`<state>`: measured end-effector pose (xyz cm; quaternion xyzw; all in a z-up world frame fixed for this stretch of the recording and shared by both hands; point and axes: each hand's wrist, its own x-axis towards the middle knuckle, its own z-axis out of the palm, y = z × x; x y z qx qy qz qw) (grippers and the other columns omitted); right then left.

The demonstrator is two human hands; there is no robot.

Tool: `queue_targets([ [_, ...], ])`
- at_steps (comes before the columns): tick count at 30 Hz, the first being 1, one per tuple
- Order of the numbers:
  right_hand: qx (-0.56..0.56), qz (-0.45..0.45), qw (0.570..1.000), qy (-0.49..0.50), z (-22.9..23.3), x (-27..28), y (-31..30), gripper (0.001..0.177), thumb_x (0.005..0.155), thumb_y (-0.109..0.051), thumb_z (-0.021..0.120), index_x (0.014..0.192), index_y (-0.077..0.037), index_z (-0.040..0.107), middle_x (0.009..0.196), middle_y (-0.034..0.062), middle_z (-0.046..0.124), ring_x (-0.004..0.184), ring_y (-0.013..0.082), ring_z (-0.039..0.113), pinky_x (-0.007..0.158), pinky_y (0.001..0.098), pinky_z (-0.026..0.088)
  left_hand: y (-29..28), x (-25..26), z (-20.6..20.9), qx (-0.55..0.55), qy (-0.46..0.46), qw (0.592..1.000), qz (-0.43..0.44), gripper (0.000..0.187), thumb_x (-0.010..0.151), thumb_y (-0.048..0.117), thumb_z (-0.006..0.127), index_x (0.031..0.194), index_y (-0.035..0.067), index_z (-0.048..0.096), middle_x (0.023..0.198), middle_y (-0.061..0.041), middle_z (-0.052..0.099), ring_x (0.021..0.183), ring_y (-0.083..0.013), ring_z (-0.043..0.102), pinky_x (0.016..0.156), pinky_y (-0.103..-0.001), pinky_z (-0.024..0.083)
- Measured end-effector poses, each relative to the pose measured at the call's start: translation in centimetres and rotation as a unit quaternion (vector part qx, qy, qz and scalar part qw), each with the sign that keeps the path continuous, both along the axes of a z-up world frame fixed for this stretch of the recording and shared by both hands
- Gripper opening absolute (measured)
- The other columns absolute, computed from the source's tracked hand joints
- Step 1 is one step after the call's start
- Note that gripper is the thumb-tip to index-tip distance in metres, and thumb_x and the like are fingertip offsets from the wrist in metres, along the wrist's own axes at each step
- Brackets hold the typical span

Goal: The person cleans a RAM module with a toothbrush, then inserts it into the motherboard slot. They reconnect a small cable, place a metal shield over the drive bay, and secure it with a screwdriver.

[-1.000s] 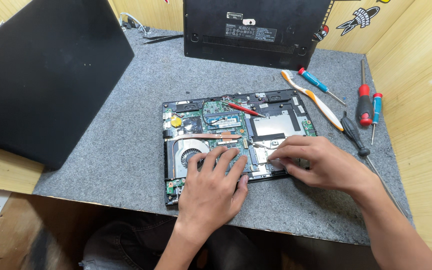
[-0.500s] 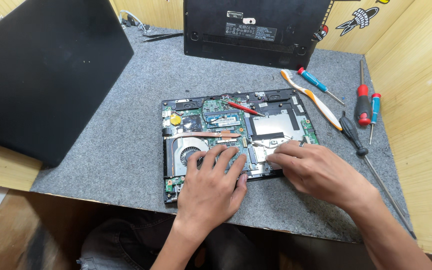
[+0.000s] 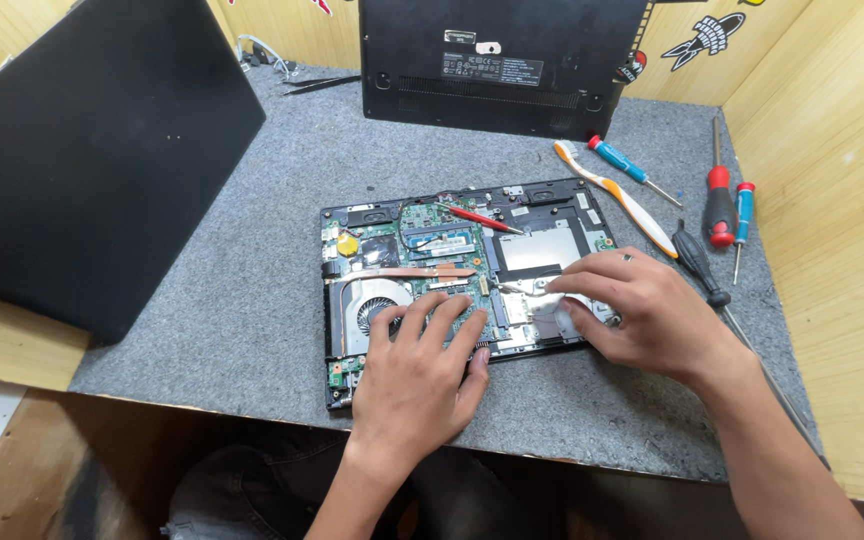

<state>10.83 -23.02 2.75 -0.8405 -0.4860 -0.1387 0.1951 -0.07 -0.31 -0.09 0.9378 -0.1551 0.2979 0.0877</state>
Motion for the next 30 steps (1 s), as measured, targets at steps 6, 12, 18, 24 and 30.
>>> queue_targets([
  [6,0.049,-0.025,0.998,-0.025,0.4,0.6,-0.5,0.018,0.086,-0.005,0.065,0.103,-0.007,0.068,0.098,0.0061,0.068,0.086,0.0242,0.065,0.074,0.0361,0.051,0.0,0.1,-0.2,-0.003,-0.002,1.000,0.000,0.029,0.087,0.030,0.058,0.112,0.015,0.063,0.115,-0.003,0.063,0.112,-0.0242,0.056,0.086,-0.044,0.040],
  [12,0.060,-0.076,0.995,0.001,1.3,0.5,-0.6,0.010,0.086,-0.007,0.068,0.096,-0.008,0.071,0.090,0.0051,0.069,0.081,0.0204,0.065,0.070,0.0326,0.051,-0.1,0.0,-0.3,-0.003,-0.012,1.000,0.001,0.028,0.088,0.029,0.057,0.111,0.015,0.063,0.115,-0.003,0.063,0.112,-0.0236,0.055,0.087,-0.044,0.040],
  [18,0.017,-0.089,0.993,0.072,1.6,0.7,-1.0,0.009,0.086,-0.012,0.066,0.093,-0.012,0.071,0.086,-0.0006,0.066,0.075,0.0158,0.064,0.066,0.0317,0.050,0.0,0.0,-0.3,-0.002,-0.006,1.000,0.005,0.027,0.087,0.030,0.057,0.111,0.017,0.062,0.114,-0.002,0.063,0.112,-0.0235,0.055,0.085,-0.044,0.040],
  [24,0.025,-0.128,0.987,0.094,2.7,0.5,-1.3,0.013,0.086,-0.010,0.066,0.098,-0.008,0.071,0.090,0.0027,0.069,0.075,0.0157,0.065,0.067,0.0308,0.052,-0.3,1.2,1.0,-0.078,0.067,0.995,-0.009,0.026,0.087,0.030,0.058,0.109,0.017,0.064,0.108,-0.001,0.065,0.099,-0.0256,0.057,0.080,-0.047,0.039],
  [30,-0.026,-0.184,0.978,0.091,1.9,0.7,-1.8,0.007,0.086,-0.016,0.066,0.092,-0.014,0.070,0.082,-0.0018,0.066,0.071,0.0156,0.062,0.058,0.0341,0.045,-2.6,5.2,2.3,-0.064,0.087,0.991,-0.081,0.020,0.089,0.026,0.060,0.106,0.016,0.064,0.105,-0.002,0.065,0.095,-0.0243,0.058,0.075,-0.045,0.039],
])
